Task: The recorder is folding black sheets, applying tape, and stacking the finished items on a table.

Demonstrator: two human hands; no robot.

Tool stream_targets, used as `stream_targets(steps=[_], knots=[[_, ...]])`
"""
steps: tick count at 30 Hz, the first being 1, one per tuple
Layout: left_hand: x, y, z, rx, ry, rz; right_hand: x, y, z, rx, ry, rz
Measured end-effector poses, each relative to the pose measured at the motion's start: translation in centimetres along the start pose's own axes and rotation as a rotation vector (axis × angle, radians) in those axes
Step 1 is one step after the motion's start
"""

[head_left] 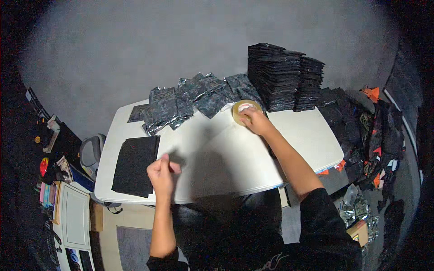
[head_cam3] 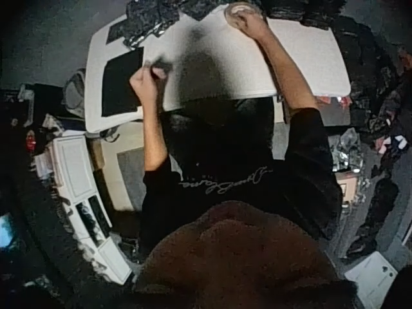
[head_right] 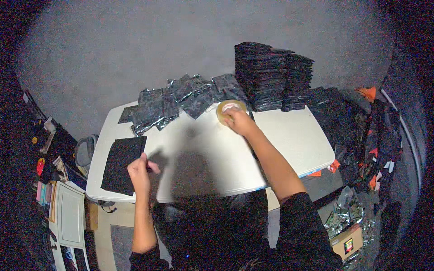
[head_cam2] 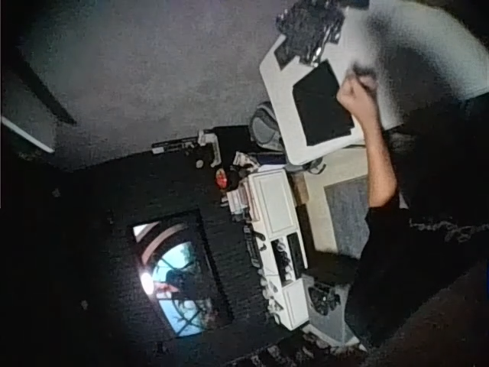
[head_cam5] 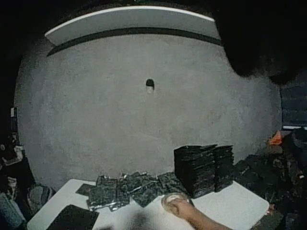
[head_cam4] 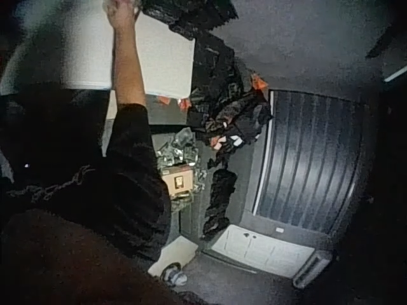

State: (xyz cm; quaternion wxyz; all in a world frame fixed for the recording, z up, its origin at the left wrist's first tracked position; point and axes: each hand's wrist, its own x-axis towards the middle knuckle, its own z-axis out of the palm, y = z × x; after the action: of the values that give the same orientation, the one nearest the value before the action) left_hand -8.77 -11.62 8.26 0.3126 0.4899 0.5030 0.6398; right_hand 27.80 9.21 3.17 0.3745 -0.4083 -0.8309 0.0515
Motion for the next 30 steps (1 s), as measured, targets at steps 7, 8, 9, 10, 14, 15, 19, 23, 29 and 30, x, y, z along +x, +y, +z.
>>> stream_targets(steps=[7,8,9,10,14,15,19,23,29,30], knots=[[2.6,0.2,-1.2,-0.083,0.018,-0.144,1.8,-13.5,0.9,0.287,-0.166,-0.154],[2.6,0.3,-1.1,-0.08,0.02,-0.143,2.0,-16.2,1.4,0.293,-0.201,-0.188],[2.5,0.5,-1.0,-0.076,0.019,-0.14,2.4,-18.4,2.0,0.297,-0.233,-0.222],[2.3,0.9,-0.6,-0.076,0.018,-0.142,3.0,-19.9,2.8,0.295,-0.229,-0.222],[2.0,1.7,-0.5,-0.068,0.0,-0.101,5.5,-21.5,5.4,0.332,-0.247,-0.334],[1.9,1.9,-0.4,-0.069,-0.002,-0.094,6.1,-21.0,5.9,0.44,-0.385,-0.322],[1.6,2.0,-1.3,0.003,-0.008,-0.097,6.3,-21.4,6.3,0.499,-0.29,-0.311],[0.7,2.4,-1.1,0.017,0.111,-0.041,6.1,-20.9,6.1,0.408,-0.206,-0.392],[0.9,1.5,-3.4,0.356,-0.054,0.211,5.5,-20.5,4.2,0.516,-0.189,-0.328],[0.5,1.4,-2.5,0.324,-0.04,0.23,5.6,-20.5,4.1,0.488,-0.159,-0.359]])
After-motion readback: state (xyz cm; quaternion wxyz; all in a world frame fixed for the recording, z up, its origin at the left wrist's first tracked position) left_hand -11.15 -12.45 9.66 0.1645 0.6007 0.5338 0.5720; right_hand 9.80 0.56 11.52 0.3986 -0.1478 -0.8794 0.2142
